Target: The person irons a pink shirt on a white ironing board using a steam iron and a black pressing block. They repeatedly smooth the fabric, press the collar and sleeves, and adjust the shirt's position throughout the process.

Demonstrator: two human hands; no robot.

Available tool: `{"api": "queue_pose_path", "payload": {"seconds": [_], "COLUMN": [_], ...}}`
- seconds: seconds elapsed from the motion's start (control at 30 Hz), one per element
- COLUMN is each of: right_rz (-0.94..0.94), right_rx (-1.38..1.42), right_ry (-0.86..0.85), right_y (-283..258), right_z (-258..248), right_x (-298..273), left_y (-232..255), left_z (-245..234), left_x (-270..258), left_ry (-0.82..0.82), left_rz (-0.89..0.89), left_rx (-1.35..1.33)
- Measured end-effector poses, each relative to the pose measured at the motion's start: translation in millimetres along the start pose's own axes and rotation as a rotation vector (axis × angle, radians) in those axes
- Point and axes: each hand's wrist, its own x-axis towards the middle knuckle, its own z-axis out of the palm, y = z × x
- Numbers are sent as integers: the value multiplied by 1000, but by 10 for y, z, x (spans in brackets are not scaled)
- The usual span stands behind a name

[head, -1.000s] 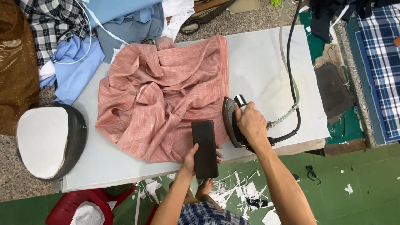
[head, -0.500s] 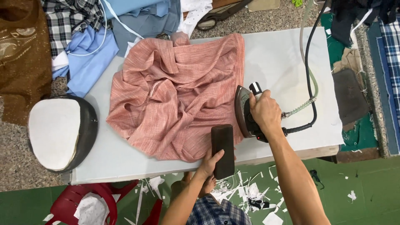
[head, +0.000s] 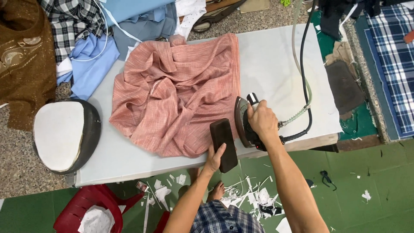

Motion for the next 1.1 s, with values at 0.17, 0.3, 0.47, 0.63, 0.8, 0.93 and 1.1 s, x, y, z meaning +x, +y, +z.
{"api": "queue_pose_path", "payload": {"seconds": [0.17,0.3,0.47,0.63,0.8,0.93,1.1], "right_rz": [10,26,19,40,43,58,53], "right_rx": [3,-8,-21,-47,-54,-42,41], "right_ry": [-17,-33,-2,-23,-12,-12,-56], "right_y": [-10,-41,-52,-87,-167,-227,-330], "right_z": [-43,-69,-46,-95,-107,-132,-277], "right_x": [-108,-106,-118,-73,46,132,241], "left_y": [-186,-69,143,170,-33,26,821], "left_z": [-41,-11,-12,-13,-107,-95,41], "left_x": [-47,-18,7,35,0,-23,-108], "left_ry": [31,47,39,25,-29,-46,-43], "left_rz": [-38,-39,-81,-70,-53,-28,-482], "left_rx": [-2,9,1,27,-8,-48,-668]}}
